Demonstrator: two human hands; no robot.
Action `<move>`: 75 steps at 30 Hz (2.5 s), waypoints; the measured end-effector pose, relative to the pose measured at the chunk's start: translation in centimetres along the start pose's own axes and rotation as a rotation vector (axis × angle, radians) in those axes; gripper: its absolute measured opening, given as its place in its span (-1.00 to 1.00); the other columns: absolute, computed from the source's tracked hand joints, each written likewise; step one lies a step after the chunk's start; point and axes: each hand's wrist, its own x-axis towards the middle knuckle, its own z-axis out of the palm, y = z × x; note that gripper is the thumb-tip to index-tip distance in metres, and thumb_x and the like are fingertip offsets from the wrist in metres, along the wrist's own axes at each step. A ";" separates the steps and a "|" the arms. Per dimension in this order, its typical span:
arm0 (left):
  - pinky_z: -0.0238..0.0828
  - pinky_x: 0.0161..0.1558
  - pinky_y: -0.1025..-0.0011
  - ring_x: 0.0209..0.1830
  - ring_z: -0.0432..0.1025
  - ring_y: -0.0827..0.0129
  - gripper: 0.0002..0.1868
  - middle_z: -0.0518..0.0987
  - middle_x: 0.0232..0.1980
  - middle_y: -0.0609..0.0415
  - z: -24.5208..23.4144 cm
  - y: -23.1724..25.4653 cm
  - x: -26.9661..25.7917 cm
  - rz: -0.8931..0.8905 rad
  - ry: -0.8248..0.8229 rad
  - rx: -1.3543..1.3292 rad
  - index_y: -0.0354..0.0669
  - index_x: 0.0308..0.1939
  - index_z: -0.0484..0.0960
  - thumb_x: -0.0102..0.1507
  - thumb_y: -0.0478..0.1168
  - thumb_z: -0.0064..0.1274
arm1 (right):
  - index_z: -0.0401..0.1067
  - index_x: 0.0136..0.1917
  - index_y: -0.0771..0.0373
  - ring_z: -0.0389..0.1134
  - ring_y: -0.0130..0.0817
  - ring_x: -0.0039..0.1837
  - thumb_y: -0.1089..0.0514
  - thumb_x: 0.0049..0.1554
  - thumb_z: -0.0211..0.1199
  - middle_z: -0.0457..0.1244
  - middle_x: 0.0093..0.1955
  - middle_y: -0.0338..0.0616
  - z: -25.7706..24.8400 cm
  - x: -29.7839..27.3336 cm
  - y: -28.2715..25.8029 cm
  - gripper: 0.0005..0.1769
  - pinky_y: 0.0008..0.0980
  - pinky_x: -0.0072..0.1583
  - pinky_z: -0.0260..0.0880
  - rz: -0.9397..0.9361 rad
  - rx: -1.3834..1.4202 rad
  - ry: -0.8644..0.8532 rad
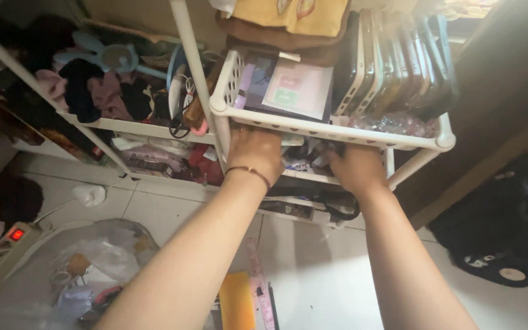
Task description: The person sits on the floor and sorts various small household items, including a white bottle, a red pouch, a small figurine, and a yellow sponge. They pick up each item, inspect it, and place it into a plastic bag or onto a nearby shelf.
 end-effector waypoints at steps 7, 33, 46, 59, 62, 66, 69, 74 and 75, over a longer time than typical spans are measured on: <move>0.23 0.19 -0.07 0.38 0.29 -0.05 -0.43 0.42 0.38 -0.06 -1.8 1.4 1.9 -0.100 -0.148 0.100 0.01 0.17 0.62 0.04 -0.16 0.27 | 0.55 0.15 0.26 0.35 0.14 0.23 0.32 0.02 0.28 0.38 0.11 0.18 -0.1 -3.6 -2.4 -0.61 -0.05 0.25 0.30 -0.055 0.155 0.246; 0.34 0.29 0.10 0.33 0.26 -0.12 -0.29 0.18 0.60 -0.02 11.9 2.9 -22.9 0.255 0.578 -0.225 0.23 0.40 0.48 0.19 -0.45 0.04 | 0.39 0.14 0.37 0.17 0.18 0.35 0.50 -0.21 0.15 0.25 0.25 0.12 9.9 -26.7 -0.1 -0.42 -0.01 0.37 0.16 0.002 0.106 0.263; -0.20 0.44 -0.32 0.55 -0.04 -0.31 -0.30 0.02 0.58 -0.11 25.8 3.0 -25.6 0.060 0.140 -0.173 0.17 0.37 0.39 0.13 -0.31 0.07 | 0.55 0.19 0.13 0.18 0.10 0.43 0.12 -0.19 0.46 0.26 0.40 0.02 14.2 -31.0 6.9 -0.39 -0.13 0.42 0.14 0.135 0.276 -0.623; 0.34 0.27 0.06 0.19 0.36 -0.05 -0.72 0.47 0.13 -0.08 5.2 4.7 -7.3 0.163 0.666 -0.644 -0.07 0.03 0.55 0.24 -0.20 0.11 | 0.52 0.16 0.21 0.41 -0.04 0.19 0.03 0.04 0.29 0.39 0.13 0.05 -0.6 -4.5 -1.3 -0.57 -0.12 0.25 0.36 0.050 -0.044 0.107; 0.27 0.30 0.02 0.28 0.32 -0.09 -0.52 0.38 0.31 -0.12 0.7 4.4 -2.8 -0.061 0.214 -0.469 0.02 0.16 0.57 0.18 0.00 0.19 | 0.39 0.39 0.26 0.17 0.17 0.42 -0.17 -0.12 0.45 0.23 0.37 0.22 -1.1 -2.2 -1.7 -0.12 0.07 0.39 0.08 -0.165 -0.330 0.191; 0.07 0.38 -0.06 0.52 0.00 -0.16 -0.01 0.07 0.55 -0.09 -1.8 4.1 1.3 -0.292 -0.233 -0.270 0.22 0.46 0.23 0.03 0.36 0.23 | 0.30 0.47 0.16 0.09 0.09 0.51 -0.44 -0.17 0.40 0.12 0.49 0.18 0.0 1.3 1.1 0.09 -0.06 0.44 0.05 0.029 -0.374 -0.217; -0.09 0.47 -0.05 0.62 -0.23 -0.17 0.06 -0.15 0.64 -0.12 -0.2 4.1 3.6 -0.325 -0.411 -0.111 0.26 0.57 0.04 0.11 0.41 0.14 | 0.32 0.44 0.11 0.10 -0.02 0.50 -0.52 -0.21 0.43 0.12 0.49 0.11 1.1 3.6 3.1 0.11 -0.16 0.44 0.07 0.138 -0.391 -0.416; 0.18 0.29 0.03 0.38 0.20 -0.08 -0.23 0.31 0.41 -0.11 7.1 3.5 8.1 -0.342 0.152 -0.324 0.08 0.32 0.42 0.11 0.31 0.08 | 0.52 0.27 0.04 0.39 -0.13 0.30 -0.38 -0.15 0.33 0.39 0.24 -0.02 2.8 5.6 5.8 -0.20 -0.19 0.31 0.31 0.369 -0.016 -0.495; 0.21 0.27 0.04 0.34 0.26 -0.05 -0.31 0.38 0.36 -0.09 8.6 3.4 9.2 -0.282 0.208 -0.320 0.08 0.27 0.48 0.14 0.28 0.04 | 0.51 0.25 0.05 0.35 -0.12 0.28 -0.34 -0.13 0.36 0.35 0.23 -0.03 3.1 5.7 6.6 -0.24 -0.18 0.27 0.28 0.316 -0.009 -0.418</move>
